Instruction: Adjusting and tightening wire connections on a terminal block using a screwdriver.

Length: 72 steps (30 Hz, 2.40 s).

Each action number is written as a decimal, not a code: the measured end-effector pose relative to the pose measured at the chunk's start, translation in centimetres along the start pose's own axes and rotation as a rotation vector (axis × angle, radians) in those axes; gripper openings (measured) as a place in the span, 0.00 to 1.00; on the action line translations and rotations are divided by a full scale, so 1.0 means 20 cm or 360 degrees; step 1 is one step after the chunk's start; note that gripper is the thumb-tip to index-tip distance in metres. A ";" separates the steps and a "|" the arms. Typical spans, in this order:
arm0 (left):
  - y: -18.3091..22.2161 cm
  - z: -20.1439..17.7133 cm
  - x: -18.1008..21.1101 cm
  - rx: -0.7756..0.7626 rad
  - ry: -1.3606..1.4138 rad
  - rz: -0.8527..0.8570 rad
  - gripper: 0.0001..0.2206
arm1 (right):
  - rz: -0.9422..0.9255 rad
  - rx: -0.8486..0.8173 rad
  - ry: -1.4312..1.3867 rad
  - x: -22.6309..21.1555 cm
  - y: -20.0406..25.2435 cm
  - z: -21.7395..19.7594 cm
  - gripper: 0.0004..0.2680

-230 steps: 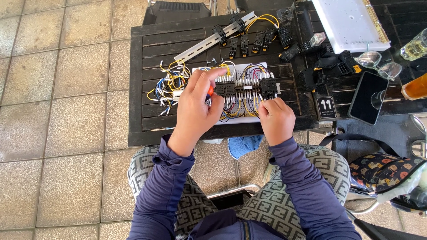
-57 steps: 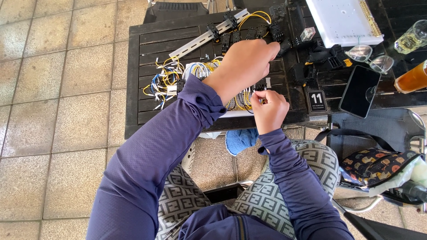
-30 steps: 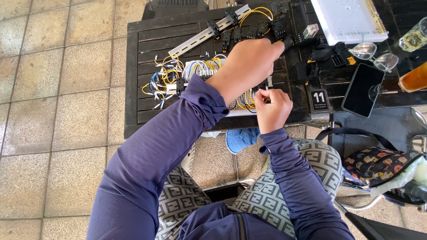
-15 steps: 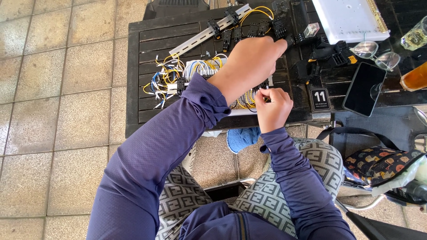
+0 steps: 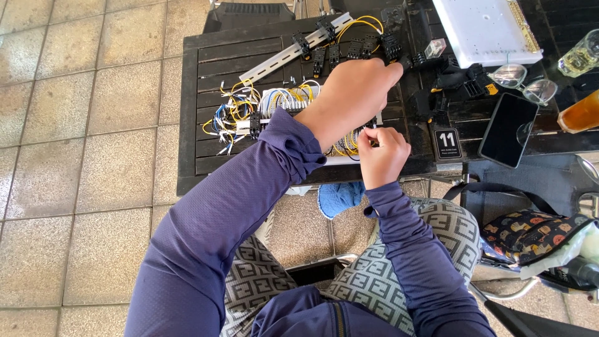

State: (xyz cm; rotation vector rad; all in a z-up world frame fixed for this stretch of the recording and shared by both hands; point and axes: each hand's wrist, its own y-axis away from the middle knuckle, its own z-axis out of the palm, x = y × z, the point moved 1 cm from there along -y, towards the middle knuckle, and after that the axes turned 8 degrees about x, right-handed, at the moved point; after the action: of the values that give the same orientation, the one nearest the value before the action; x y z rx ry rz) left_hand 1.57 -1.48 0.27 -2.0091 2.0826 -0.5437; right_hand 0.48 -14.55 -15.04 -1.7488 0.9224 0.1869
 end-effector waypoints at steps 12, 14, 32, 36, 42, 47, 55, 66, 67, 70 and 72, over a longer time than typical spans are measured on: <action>-0.02 0.01 0.03 0.0059 -0.0008 -0.0021 0.07 | -0.0134 -0.0124 -0.0308 -0.01 -0.05 -0.04 0.04; -0.02 0.00 0.03 0.0048 0.0003 -0.0031 0.07 | -0.0014 -0.0151 -0.0306 -0.01 -0.05 -0.04 0.05; -0.03 -0.02 0.06 -0.0035 0.0100 -0.0089 0.15 | 0.0536 -0.0227 -0.0418 -0.04 -0.06 -0.02 0.10; -0.05 -0.09 0.14 -0.0187 0.0401 -0.0466 0.21 | 0.0534 -0.0210 -0.0394 -0.04 -0.06 -0.03 0.09; -0.12 0.06 0.08 -0.0175 0.0056 -0.0683 0.13 | 0.0454 -0.0221 -0.0361 0.01 -0.04 0.00 0.11; -0.06 -0.13 0.06 -0.0292 0.0395 -0.0353 0.22 | 0.0433 -0.0236 -0.0382 -0.02 -0.06 -0.02 0.10; -0.05 -0.15 0.09 -0.0214 0.0163 -0.0473 0.14 | 0.0403 -0.0239 -0.0381 -0.03 -0.06 -0.02 0.10; -0.01 -0.20 0.10 -0.0376 0.0558 0.0054 0.21 | 0.0415 -0.0183 -0.0386 -0.04 -0.06 -0.02 0.11; -0.01 -0.24 0.11 -0.0373 0.0557 0.0052 0.21 | 0.0412 -0.0184 -0.0388 -0.05 -0.06 -0.02 0.11; -0.02 -0.30 0.14 -0.0559 0.0538 0.0004 0.20 | 0.0375 -0.0225 -0.0377 -0.04 -0.06 -0.02 0.11; -0.03 -0.25 0.12 -0.0379 0.0428 -0.0087 0.21 | 0.0318 -0.0266 -0.0336 -0.02 -0.06 -0.01 0.10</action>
State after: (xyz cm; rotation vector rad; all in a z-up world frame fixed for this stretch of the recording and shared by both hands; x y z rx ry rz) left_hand -0.01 -3.33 5.31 -2.2373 2.3522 -0.6334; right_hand 0.90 -14.45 -13.78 -1.7472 0.9461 0.5822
